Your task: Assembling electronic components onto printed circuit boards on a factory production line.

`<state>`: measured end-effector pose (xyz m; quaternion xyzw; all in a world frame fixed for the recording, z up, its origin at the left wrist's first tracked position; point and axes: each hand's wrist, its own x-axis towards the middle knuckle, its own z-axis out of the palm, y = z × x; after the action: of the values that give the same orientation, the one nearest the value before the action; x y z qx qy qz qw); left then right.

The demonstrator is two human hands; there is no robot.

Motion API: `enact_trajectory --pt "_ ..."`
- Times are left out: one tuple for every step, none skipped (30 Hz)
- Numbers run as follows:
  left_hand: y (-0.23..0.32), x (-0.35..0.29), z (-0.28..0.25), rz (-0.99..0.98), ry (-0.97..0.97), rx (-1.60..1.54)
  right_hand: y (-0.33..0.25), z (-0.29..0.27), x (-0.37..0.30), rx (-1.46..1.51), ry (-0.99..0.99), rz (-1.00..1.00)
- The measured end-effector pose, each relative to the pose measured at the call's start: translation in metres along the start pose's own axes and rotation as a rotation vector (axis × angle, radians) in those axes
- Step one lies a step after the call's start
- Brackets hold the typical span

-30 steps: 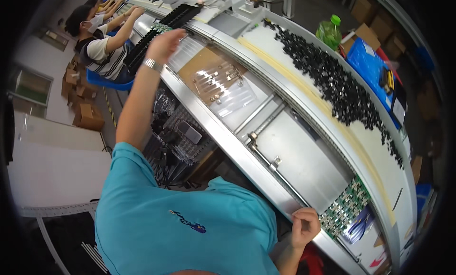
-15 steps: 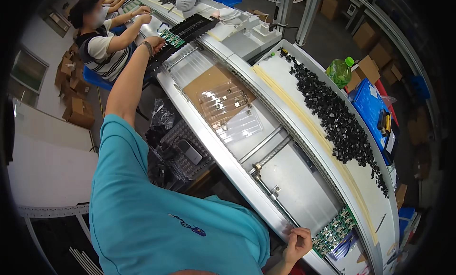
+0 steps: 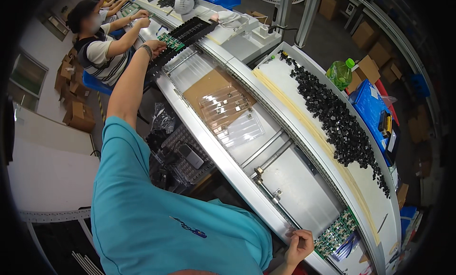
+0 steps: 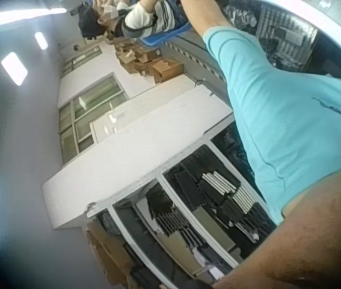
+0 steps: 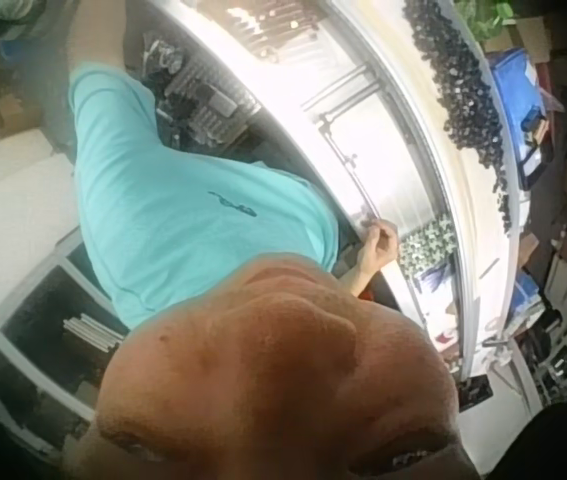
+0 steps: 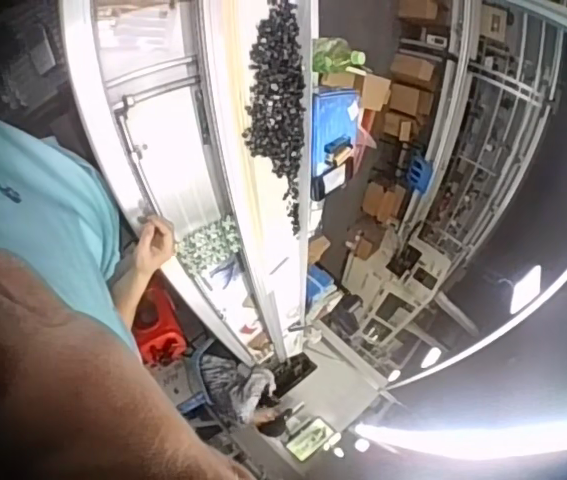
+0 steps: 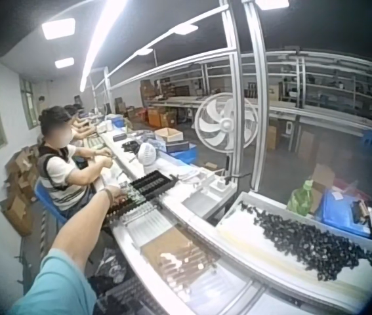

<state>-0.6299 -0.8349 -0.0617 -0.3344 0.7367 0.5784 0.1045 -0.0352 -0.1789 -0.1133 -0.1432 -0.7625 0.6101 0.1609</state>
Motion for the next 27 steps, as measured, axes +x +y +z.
enact_trajectory --pt "-0.001 0.0 0.0 0.001 0.001 0.0 0.001 -0.001 0.0 0.001 0.0 -0.001" --pt "-0.001 0.0 0.0 0.004 -0.004 -0.023 0.002 0.0 0.0 0.002 -0.002 0.002" --pt "-0.001 0.0 -0.001 0.007 -0.008 -0.047 0.003 0.0 0.0 0.003 -0.003 0.004" --pt "-0.001 -0.001 -0.002 0.011 -0.011 -0.07 0.004 0.0 0.0 0.005 -0.006 0.005" --pt "-0.001 -0.002 -0.005 0.015 -0.013 -0.094 0.005 0.0 -0.001 0.008 -0.009 0.007" --pt "0.0 -0.008 -0.003 0.016 -0.014 -0.093 0.005 -0.001 -0.002 0.009 -0.009 0.011" --pt "-0.002 -0.014 -0.002 0.05 -0.016 -0.107 0.006 -0.001 -0.002 0.01 -0.01 0.015" --pt "-0.001 -0.021 0.001 0.087 -0.02 -0.12 0.006 -0.001 -0.003 0.012 -0.008 0.019" --pt "-0.003 -0.03 0.002 0.123 -0.024 -0.131 0.006 -0.002 -0.004 0.015 -0.006 0.023" --pt "-0.003 -0.038 0.004 0.158 -0.029 -0.142 0.006 -0.002 -0.006 0.017 -0.004 0.029" --pt "-0.002 -0.047 0.008 0.194 -0.029 -0.154 0.005 -0.002 -0.007 0.022 -0.004 0.03" --pt "-0.005 -0.058 0.007 0.228 -0.031 -0.165 0.003 -0.001 -0.006 0.009 -0.01 0.027" --pt "-0.006 -0.067 0.008 0.262 -0.035 -0.175 -0.001 0.0 -0.005 -0.005 -0.013 0.025" --pt "-0.002 -0.073 0.009 0.294 -0.043 -0.182 -0.004 0.001 -0.004 -0.02 -0.015 0.026" --pt "-0.004 -0.082 0.007 0.323 -0.053 -0.189 -0.006 0.001 -0.005 -0.037 -0.015 0.03" --pt "-0.004 -0.091 0.011 0.352 -0.075 -0.192 0.0 -0.002 -0.006 -0.029 -0.03 0.004" --pt "-0.003 -0.095 0.026 0.37 -0.128 -0.177 -0.005 0.002 -0.01 -0.01 0.006 0.019" --pt "-0.002 -0.099 0.021 0.386 -0.186 -0.164 -0.007 0.005 -0.005 -0.049 -0.017 -0.002" --pt "0.0 -0.105 0.021 0.384 -0.263 -0.143 -0.012 0.005 -0.002 -0.098 -0.03 -0.002" --pt "-0.004 -0.115 0.036 0.372 -0.355 -0.12 -0.011 0.002 -0.001 -0.184 -0.032 0.055" --pt "-0.009 -0.125 0.032 0.355 -0.447 -0.101 -0.014 0.005 0.0 -0.093 -0.042 0.115" --pt "-0.009 -0.14 0.031 0.342 -0.528 -0.092 -0.011 0.001 0.003 0.018 -0.081 0.143" --pt "-0.016 -0.163 0.048 0.334 -0.61 -0.09 -0.012 -0.003 0.008 0.019 -0.125 0.072" --pt "-0.018 -0.182 0.104 0.332 -0.686 -0.104 -0.012 -0.003 0.014 0.011 -0.179 -0.011" --pt "-0.028 -0.224 0.153 0.4 -0.669 -0.059 -0.017 -0.01 0.012 -0.015 -0.189 0.028" --pt "-0.043 -0.244 0.18 0.377 -0.766 -0.047 -0.02 -0.015 0.01 -0.02 -0.207 -0.006" --pt "-0.056 -0.261 0.203 0.354 -0.854 -0.039 -0.024 -0.02 0.009 -0.025 -0.235 -0.043"
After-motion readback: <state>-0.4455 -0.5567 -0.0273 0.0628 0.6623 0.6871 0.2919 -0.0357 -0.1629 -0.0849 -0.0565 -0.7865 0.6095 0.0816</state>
